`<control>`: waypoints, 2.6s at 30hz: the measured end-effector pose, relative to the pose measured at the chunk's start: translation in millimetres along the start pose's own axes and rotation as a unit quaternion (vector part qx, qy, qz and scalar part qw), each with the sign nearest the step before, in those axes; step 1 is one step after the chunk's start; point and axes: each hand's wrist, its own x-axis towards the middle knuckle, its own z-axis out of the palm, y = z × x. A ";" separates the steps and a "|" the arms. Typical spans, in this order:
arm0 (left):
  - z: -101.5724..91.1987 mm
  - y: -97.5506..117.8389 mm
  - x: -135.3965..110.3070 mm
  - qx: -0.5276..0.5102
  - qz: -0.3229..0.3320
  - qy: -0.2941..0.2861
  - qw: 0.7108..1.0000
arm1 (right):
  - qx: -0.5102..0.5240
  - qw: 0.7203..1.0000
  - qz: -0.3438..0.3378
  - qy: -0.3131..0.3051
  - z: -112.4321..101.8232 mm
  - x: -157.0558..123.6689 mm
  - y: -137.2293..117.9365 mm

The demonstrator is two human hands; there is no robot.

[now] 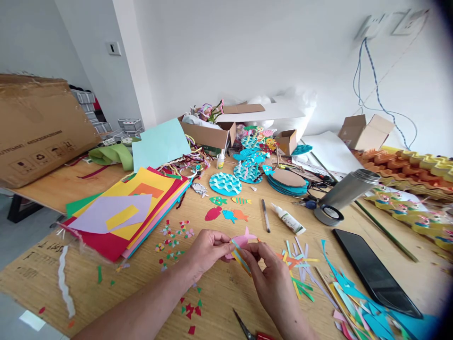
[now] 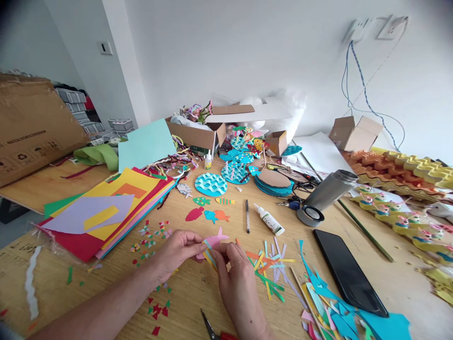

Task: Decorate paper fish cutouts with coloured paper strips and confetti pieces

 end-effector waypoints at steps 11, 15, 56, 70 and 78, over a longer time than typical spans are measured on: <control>-1.1 -2.5 0.4 -0.010 0.006 -0.001 1.000 | 0.007 1.000 0.000 -0.008 0.6 -1.0 0.6; -1.1 -2.4 0.6 -0.012 0.004 0.002 1.000 | 0.004 1.000 -0.005 -0.002 0.5 -1.2 -0.7; -0.8 4.4 -1.4 -0.022 0.021 0.049 0.998 | 0.209 0.966 0.149 -0.023 -3.3 7.9 -1.8; -2.0 1.7 0.0 -0.040 0.021 0.035 0.998 | 0.163 0.968 0.158 -0.103 -3.0 6.6 -4.1; -1.5 1.8 -0.5 -0.051 0.013 0.017 0.998 | 0.195 0.957 0.176 -0.124 -2.6 5.0 -2.9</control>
